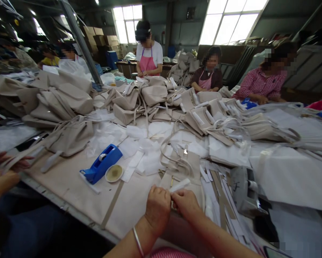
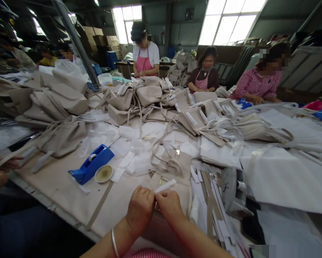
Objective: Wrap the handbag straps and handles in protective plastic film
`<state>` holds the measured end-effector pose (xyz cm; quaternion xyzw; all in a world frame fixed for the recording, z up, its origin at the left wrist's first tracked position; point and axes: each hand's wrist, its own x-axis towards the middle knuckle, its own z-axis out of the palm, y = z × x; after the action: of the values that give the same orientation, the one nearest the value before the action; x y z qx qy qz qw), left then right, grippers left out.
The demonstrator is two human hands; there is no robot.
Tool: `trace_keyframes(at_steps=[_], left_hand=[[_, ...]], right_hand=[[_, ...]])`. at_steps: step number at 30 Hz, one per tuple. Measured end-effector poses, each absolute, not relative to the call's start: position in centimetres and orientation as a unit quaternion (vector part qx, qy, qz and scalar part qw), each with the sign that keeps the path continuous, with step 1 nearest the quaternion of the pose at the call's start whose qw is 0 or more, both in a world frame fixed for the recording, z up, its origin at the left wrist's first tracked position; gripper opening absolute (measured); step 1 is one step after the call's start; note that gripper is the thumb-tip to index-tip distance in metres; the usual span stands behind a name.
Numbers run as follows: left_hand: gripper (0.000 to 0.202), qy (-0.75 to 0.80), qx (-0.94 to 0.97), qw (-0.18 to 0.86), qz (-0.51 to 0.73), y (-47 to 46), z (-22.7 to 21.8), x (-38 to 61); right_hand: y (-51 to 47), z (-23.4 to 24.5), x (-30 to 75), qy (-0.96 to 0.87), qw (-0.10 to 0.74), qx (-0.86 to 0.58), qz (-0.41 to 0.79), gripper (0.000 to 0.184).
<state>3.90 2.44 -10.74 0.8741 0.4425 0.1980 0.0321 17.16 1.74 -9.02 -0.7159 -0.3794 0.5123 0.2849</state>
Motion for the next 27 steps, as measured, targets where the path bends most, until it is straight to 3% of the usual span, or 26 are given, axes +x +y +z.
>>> trace_keyframes(at_steps=[5, 10, 16, 27], left_hand=[[0.014, 0.45, 0.866, 0.025, 0.219, 2.2, -11.0, 3.8], [0.042, 0.441, 0.868, 0.016, 0.228, 2.0, -11.1, 3.5], [0.011, 0.448, 0.87, 0.046, 0.201, 2.1, -11.0, 3.5], [0.019, 0.471, 0.854, 0.056, 0.216, 2.3, -12.1, 3.5]], right_hand=[[1.6, -9.1, 17.0, -0.354, 0.283, -0.727, 0.516, 0.029], [1.8, -9.1, 16.7, -0.333, 0.292, -0.732, 0.517, 0.025], [1.6, -9.1, 16.7, -0.35, 0.291, -0.721, 0.522, 0.031], [0.8, -9.4, 17.0, -0.241, 0.304, -0.672, 0.631, 0.027]])
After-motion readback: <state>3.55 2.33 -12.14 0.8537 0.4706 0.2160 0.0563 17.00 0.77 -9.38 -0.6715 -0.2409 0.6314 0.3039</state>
